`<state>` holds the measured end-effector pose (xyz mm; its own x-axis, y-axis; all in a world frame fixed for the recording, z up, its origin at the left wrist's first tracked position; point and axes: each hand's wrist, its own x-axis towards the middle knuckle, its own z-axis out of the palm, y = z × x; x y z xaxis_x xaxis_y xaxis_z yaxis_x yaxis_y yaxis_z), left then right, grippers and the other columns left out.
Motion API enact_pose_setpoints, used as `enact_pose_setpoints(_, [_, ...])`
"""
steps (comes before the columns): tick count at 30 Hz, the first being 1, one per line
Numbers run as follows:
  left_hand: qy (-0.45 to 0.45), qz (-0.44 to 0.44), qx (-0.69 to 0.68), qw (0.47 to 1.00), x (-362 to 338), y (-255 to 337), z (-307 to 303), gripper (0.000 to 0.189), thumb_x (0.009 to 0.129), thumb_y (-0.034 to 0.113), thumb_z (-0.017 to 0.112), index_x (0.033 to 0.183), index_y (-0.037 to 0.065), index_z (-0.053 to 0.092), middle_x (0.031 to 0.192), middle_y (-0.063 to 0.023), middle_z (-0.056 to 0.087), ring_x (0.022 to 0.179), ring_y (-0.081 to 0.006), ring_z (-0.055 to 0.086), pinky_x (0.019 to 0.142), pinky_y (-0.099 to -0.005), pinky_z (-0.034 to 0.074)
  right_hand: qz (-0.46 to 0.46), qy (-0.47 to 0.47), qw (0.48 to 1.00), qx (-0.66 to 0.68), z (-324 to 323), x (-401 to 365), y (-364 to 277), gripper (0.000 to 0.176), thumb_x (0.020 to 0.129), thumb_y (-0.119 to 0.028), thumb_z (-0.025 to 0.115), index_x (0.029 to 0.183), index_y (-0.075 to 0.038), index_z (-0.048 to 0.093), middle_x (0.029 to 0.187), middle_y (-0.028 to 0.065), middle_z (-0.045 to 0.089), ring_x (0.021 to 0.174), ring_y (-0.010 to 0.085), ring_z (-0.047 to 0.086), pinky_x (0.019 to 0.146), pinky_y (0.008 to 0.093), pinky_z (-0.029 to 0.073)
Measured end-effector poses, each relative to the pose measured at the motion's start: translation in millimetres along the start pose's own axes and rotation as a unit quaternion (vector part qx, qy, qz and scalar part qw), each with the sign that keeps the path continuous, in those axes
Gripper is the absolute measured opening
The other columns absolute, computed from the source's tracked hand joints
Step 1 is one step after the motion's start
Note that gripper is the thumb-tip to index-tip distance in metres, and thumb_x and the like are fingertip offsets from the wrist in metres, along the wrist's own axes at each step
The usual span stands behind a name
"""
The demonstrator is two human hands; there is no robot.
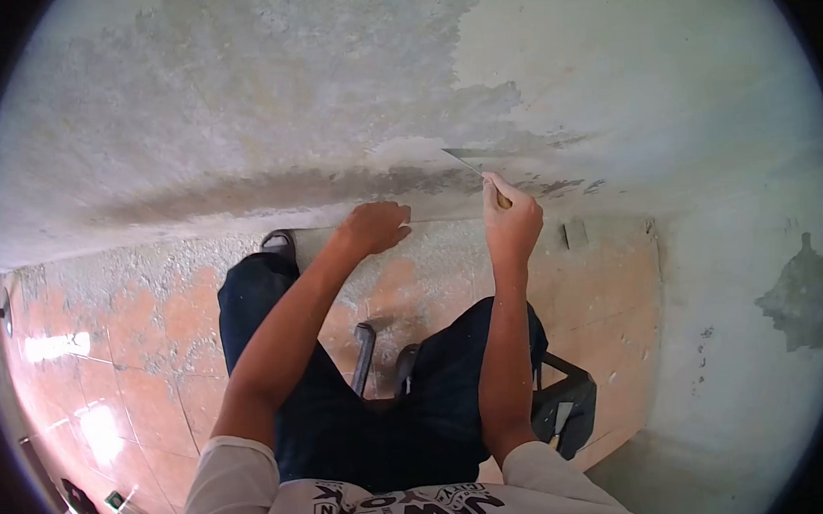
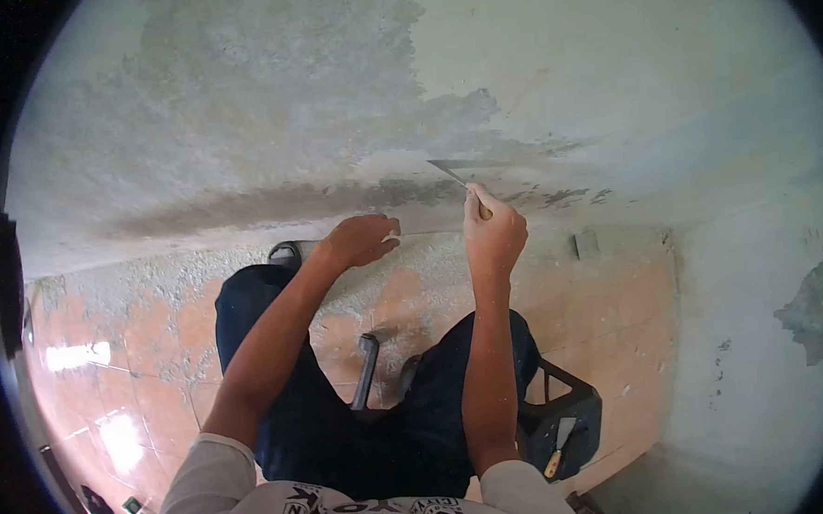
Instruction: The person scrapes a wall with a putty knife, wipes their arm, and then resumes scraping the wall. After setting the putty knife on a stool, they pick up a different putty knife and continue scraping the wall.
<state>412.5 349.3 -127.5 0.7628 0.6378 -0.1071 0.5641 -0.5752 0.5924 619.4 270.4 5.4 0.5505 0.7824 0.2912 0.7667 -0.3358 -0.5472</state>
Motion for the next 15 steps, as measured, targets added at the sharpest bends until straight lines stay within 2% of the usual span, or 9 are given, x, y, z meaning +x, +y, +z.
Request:
enact_pose_setpoints(3, [-0.029,-0.018,0.016,0.999,-2.6,3.2,4.6,0.029,0.102,0.032,0.063,0.12,0.01,0.067,0.115,-0.0182,0.072,0.111,-0.0401,0.068,0.095,-0.0523,0.054,-0.039,0.001,0.997,0.063,-7.9,-1.9,10.0,0.022,0.095,-0.027,0.075,0.109,-0.013,0.084,0.094,0.0209,0.076,0.084,0.0396,0.075,0.074,0.0405,0.057])
enact_pose_setpoints(6, [-0.037,-0.014,0.025,0.999,-5.4,-1.0,5.7,0.03,0.102,0.033,0.063,0.12,0.009,0.066,0.115,-0.0183,0.072,0.111,-0.0402,0.068,0.095,-0.053,0.054,-0.012,-0.032,0.998,0.051,-15.5,0.0,0.5,0.022,0.096,-0.021,0.074,0.112,-0.009,0.082,0.099,0.0218,0.076,0.092,0.0382,0.076,0.078,0.0364,0.056])
enact_pose_setpoints(9, [-0.018,-0.001,0.009,1.0,-3.3,-0.1,7.4,0.03,0.102,0.033,0.064,0.12,0.009,0.067,0.115,-0.0184,0.072,0.112,-0.0404,0.068,0.094,-0.0534,0.054,-0.022,-0.027,0.999,0.013,2.5,1.9,3.5,0.022,0.096,-0.024,0.074,0.112,-0.011,0.082,0.099,0.0209,0.077,0.094,0.0393,0.075,0.079,0.0369,0.057])
enact_pose_setpoints(11, [-0.048,-0.033,0.025,0.998,-2.6,4.1,-1.2,0.03,0.102,0.032,0.064,0.12,0.009,0.067,0.115,-0.0186,0.072,0.112,-0.0405,0.068,0.094,-0.054,0.054,-0.027,-0.057,0.997,-0.049,31.3,-0.6,3.3,0.022,0.095,-0.026,0.074,0.11,-0.013,0.083,0.099,0.0196,0.077,0.094,0.0386,0.076,0.08,0.0377,0.057])
enact_pose_setpoints(15, [-0.036,-0.018,0.03,0.999,-1.4,-0.2,2.0,0.029,0.102,0.031,0.064,0.12,0.008,0.067,0.115,-0.0185,0.072,0.112,-0.0405,0.068,0.094,-0.0542,0.054,-0.008,-0.045,0.999,-0.022,8.0,-1.8,-6.5,0.023,0.095,-0.029,0.074,0.109,-0.015,0.084,0.098,0.0185,0.077,0.091,0.0394,0.075,0.081,0.0409,0.058])
